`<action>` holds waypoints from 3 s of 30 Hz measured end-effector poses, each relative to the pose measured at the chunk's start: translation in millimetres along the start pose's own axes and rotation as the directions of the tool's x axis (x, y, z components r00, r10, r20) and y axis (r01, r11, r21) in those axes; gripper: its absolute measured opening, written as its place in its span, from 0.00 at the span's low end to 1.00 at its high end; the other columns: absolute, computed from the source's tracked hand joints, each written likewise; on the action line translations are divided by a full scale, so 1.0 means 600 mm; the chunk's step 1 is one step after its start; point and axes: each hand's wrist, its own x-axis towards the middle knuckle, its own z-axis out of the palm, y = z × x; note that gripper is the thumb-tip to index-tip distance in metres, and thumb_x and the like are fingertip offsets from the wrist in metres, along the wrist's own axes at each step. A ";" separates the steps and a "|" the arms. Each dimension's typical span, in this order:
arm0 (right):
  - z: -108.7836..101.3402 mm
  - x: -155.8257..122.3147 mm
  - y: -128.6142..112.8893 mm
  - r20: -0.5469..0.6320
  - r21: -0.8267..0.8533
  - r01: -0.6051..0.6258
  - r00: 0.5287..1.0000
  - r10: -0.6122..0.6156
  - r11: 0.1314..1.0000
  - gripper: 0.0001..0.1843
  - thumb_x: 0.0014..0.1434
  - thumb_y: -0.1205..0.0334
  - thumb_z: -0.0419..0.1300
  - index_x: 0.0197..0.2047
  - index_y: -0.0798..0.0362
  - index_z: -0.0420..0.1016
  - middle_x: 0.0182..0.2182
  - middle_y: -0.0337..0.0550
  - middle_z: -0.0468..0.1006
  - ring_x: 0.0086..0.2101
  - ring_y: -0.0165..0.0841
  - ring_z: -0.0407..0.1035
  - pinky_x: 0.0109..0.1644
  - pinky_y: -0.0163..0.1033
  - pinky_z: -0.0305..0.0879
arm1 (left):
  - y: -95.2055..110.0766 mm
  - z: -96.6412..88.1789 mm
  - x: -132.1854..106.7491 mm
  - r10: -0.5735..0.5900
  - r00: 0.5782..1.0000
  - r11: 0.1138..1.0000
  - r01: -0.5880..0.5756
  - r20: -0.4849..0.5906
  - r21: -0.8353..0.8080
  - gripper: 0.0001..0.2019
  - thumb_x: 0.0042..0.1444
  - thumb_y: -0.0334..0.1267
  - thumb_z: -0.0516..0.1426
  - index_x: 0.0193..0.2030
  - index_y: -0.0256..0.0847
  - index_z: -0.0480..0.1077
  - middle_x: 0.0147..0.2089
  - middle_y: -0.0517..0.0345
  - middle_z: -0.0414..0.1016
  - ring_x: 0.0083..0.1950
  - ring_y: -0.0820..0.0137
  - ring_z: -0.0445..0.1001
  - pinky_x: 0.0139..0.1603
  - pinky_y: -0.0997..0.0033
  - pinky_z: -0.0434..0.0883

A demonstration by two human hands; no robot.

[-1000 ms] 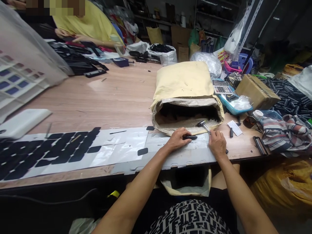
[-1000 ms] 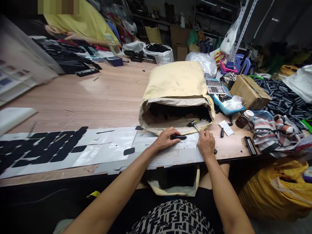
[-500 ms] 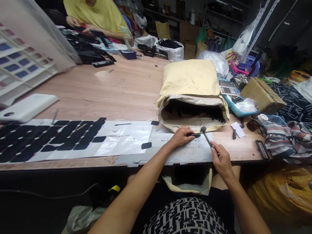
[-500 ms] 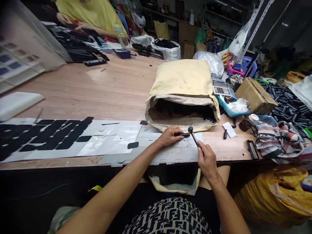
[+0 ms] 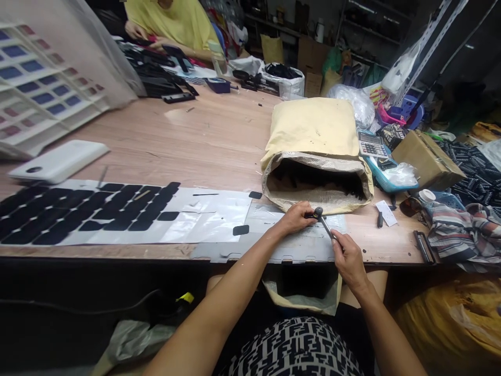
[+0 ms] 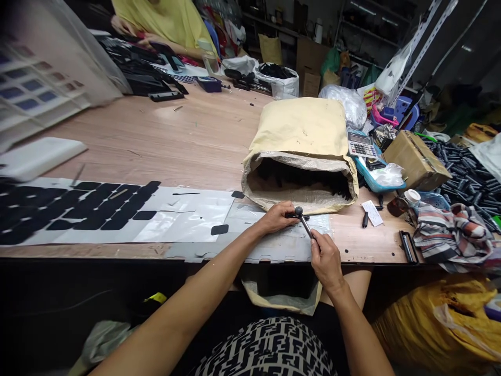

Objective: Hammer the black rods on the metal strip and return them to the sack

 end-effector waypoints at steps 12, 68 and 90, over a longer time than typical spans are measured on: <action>-0.012 0.102 0.072 -0.190 -0.435 -0.097 0.982 0.014 0.895 0.18 0.66 0.64 0.53 0.55 0.51 0.77 0.41 0.47 0.77 0.42 0.38 0.70 0.45 0.39 0.65 | 0.006 0.003 0.001 -0.040 0.999 0.997 0.041 -0.017 0.071 0.07 0.51 0.35 0.65 0.38 0.40 0.78 0.37 0.57 0.73 0.42 0.66 0.71 0.44 0.68 0.66; 0.028 0.098 0.090 -0.153 -0.696 -0.099 0.988 -0.012 0.711 0.17 0.65 0.67 0.53 0.55 0.53 0.73 0.39 0.49 0.70 0.40 0.40 0.60 0.39 0.41 0.56 | 0.028 -0.009 -0.026 -0.012 0.999 0.981 0.006 0.031 0.196 0.10 0.58 0.38 0.61 0.46 0.43 0.79 0.41 0.55 0.75 0.44 0.64 0.73 0.46 0.67 0.69; -0.021 0.026 0.029 -0.070 0.020 -0.082 0.994 0.083 0.996 0.19 0.67 0.59 0.53 0.56 0.52 0.78 0.50 0.49 0.81 0.50 0.39 0.75 0.57 0.45 0.71 | -0.001 0.005 -0.016 -0.093 0.990 0.996 0.093 -0.108 -0.002 0.06 0.52 0.35 0.63 0.38 0.42 0.78 0.38 0.57 0.76 0.43 0.64 0.73 0.47 0.64 0.68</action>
